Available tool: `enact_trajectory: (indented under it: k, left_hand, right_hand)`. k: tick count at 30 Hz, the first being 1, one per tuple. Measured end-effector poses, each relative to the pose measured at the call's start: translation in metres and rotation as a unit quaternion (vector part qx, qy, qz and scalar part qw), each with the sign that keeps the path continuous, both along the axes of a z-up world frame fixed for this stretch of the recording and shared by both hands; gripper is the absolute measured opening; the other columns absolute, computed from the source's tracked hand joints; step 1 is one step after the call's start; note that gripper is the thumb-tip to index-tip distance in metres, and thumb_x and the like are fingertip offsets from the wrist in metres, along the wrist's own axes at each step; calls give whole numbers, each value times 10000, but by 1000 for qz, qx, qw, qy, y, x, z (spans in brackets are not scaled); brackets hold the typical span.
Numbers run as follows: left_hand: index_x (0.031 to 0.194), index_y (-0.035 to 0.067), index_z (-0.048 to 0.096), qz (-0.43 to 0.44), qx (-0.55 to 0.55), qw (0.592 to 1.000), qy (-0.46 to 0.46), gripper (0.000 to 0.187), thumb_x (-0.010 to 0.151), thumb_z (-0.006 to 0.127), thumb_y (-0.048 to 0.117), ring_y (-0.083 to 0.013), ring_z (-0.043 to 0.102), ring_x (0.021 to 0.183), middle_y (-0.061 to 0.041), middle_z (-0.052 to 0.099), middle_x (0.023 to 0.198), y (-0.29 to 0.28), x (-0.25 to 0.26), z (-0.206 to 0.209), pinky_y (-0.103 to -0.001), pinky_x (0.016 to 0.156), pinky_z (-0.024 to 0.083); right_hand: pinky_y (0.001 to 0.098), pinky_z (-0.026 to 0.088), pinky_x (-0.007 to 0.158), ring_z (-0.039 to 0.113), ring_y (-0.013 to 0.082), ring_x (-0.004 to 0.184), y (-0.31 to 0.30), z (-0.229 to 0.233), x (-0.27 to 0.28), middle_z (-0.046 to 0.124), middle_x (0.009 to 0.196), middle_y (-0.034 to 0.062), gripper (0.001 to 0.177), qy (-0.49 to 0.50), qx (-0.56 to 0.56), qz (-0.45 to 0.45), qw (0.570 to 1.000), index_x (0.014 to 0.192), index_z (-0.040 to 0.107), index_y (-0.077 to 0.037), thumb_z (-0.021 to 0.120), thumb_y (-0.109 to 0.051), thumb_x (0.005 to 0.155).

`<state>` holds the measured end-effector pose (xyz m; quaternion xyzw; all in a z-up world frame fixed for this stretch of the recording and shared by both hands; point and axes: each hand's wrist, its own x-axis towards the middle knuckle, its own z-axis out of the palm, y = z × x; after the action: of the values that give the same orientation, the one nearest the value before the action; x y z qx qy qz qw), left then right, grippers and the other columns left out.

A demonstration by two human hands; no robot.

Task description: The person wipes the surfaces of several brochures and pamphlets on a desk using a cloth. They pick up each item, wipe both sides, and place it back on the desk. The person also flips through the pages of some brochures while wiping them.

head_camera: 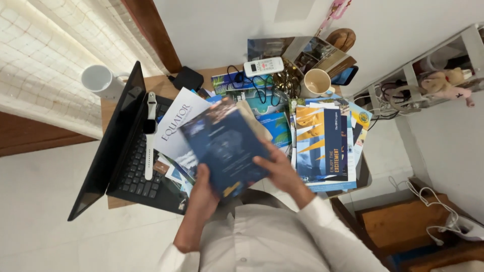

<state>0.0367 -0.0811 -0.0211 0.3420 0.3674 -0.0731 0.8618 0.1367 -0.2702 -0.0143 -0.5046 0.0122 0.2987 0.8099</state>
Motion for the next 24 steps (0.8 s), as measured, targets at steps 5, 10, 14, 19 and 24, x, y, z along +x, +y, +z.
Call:
enact_trajectory:
  k: [5, 10, 14, 19, 24]
  left_hand:
    - [1658, 185, 247, -219, 223, 947, -71, 806, 1009, 411, 634, -473, 417, 1447, -284, 409, 1561, 10, -8, -15, -617, 1145, 389]
    - [1561, 158, 437, -244, 453, 857, 29, 586, 1057, 509, 447, -412, 508, 1394, -219, 512, 1469, 30, -27, -84, -534, 1159, 429]
    - [1564, 145, 399, -221, 609, 756, 97, 637, 1008, 619, 365, -388, 515, 1311, -179, 450, 1401, 30, -34, -74, -523, 1105, 456]
    - [1598, 82, 309, -199, 643, 727, 135, 831, 954, 691, 443, -436, 432, 1310, -186, 343, 1409, 28, -28, -86, -563, 1087, 467]
    - [1507, -76, 300, -160, 701, 665, 203, 924, 948, 691, 547, -409, 572, 1204, -291, 371, 1328, 34, -5, -68, -453, 919, 607]
  right_hand:
    - [516, 436, 1080, 527, 330, 1307, -47, 96, -4, 589, 1414, 198, 602, -154, -211, -94, 961, 1493, 510, -55, 660, -27, 911]
    - [488, 307, 1206, 432, 329, 1443, -108, 58, 2, 528, 1505, 196, 492, -404, -404, -146, 808, 1515, 488, -19, 500, 28, 1025]
    - [659, 319, 1115, 406, 439, 1427, -122, -31, 11, 521, 1492, 187, 536, -432, -593, -42, 678, 1523, 505, -146, 512, -41, 997]
    - [641, 227, 1161, 245, 353, 1522, -112, -93, 15, 321, 1629, 79, 534, -365, -711, 77, 596, 1573, 403, -352, 429, -507, 1063]
    - [624, 354, 1084, 445, 461, 1352, -32, -48, 35, 476, 1421, 223, 562, -520, -635, -40, 569, 1485, 544, -186, 632, -428, 986]
